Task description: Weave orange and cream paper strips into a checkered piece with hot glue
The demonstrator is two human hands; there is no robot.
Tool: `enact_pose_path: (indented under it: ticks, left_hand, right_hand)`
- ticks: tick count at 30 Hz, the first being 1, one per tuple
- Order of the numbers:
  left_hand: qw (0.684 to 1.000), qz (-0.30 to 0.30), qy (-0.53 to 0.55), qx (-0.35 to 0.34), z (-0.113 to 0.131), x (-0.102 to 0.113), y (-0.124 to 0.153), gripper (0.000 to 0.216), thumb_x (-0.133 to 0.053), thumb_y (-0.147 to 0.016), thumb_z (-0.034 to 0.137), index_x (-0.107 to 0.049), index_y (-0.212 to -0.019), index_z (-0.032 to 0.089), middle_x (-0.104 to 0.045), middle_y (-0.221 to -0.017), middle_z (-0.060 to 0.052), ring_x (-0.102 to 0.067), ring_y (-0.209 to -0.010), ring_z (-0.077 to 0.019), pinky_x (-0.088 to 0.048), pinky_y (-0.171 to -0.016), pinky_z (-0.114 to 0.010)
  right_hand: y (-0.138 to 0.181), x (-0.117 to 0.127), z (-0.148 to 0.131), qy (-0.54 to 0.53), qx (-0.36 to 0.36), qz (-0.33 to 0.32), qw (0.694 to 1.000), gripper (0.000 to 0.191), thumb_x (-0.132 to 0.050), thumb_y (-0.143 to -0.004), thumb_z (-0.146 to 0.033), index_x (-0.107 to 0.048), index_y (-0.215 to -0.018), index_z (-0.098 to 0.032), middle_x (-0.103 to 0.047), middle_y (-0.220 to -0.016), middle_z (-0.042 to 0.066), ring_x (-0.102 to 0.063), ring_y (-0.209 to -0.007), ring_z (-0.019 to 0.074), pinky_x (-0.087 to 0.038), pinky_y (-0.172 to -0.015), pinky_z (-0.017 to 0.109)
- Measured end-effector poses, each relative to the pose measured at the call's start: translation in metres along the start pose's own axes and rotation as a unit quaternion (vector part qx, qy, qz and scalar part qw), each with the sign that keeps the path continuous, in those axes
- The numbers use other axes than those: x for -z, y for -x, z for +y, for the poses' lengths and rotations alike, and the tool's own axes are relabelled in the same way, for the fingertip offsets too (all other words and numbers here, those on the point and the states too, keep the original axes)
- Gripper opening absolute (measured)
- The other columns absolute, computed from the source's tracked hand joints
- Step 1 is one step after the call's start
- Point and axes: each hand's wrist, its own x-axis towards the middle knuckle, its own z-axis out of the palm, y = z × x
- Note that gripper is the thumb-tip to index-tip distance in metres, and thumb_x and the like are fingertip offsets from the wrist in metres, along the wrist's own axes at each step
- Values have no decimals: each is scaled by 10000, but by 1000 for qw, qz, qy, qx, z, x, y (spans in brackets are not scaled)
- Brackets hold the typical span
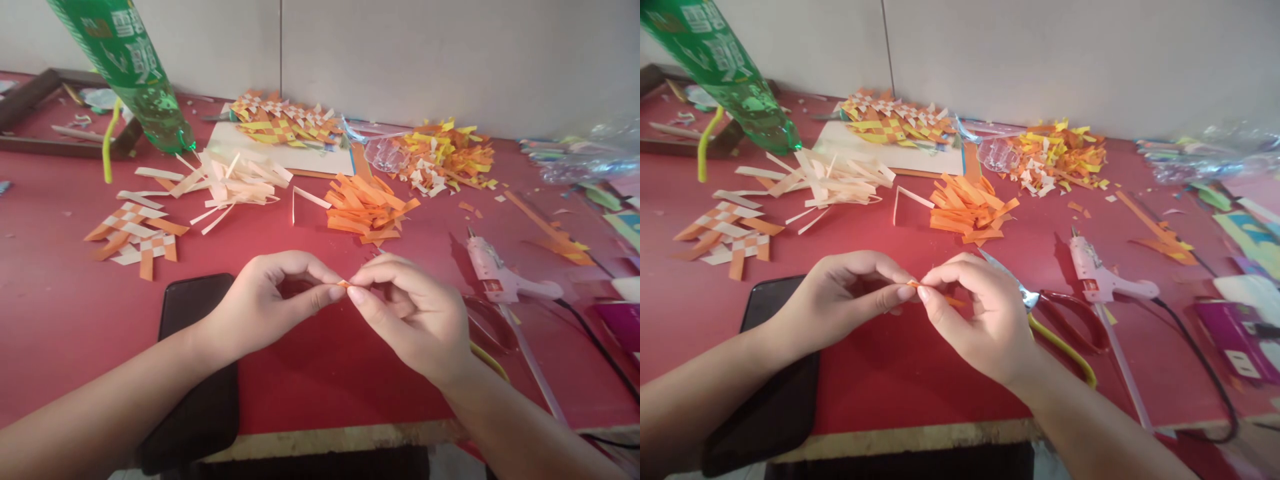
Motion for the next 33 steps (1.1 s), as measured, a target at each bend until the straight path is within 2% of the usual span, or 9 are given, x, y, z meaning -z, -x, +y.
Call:
enact_pose_path:
  ticks: [7, 14, 24, 29, 33]
  left_hand:
    - [997, 7, -66, -49, 1, -2, 2, 114, -725, -831, 287, -731, -882, 185, -767, -888, -12, -714, -822, -139, -568, -773, -198]
    - [989, 17, -114, -89, 2, 0, 3, 98, -679, -865, 269, -724, -870, 182, -758, -871, -13, -701, -808, -132, -555, -763, -195]
    - [992, 13, -100, -81, 4, -1, 4, 88, -669, -871, 260, -714, -867, 185, -752, -866, -4, -698, -808, -125, -557, -786, -192]
    - [995, 6, -83, -59, 1, -1, 2, 99, -746, -805, 257, -743, -879, 191, -770, -891, -12, -715, -833, -148, -573, -805, -211]
    - [995, 24, -84, -47, 0, 0, 0, 101, -759, -790, 264, -751, -858, 190, -772, -876, -13, -719, -816, -157, -582, -772, -218]
  right_hand:
    - [-2, 0, -2, 25, 27, 6, 999, 119, -644, -816, -107, -613, -802, -221, -598, -719, -25, -569, -633, 106, -484, -608, 279]
    - [-2, 1, -1, 22, 23, -12, 999, 131, -653, -805, -100, -612, -833, -220, -592, -738, -31, -560, -649, 95, -479, -632, 272]
    - [-2, 0, -2, 16, 23, -15, 999, 122, -641, -805, -113, -590, -794, -223, -601, -712, -17, -540, -617, 113, -474, -582, 278]
    - [-2, 0, -1, 21, 24, -15, 999, 111, -635, -807, -126, -591, -782, -225, -600, -695, -19, -542, -613, 117, -467, -572, 278]
    - [-2, -1, -2, 29, 24, -17, 999, 104, -644, -801, -126, -605, -779, -220, -608, -693, -23, -531, -584, 105, -456, -553, 269]
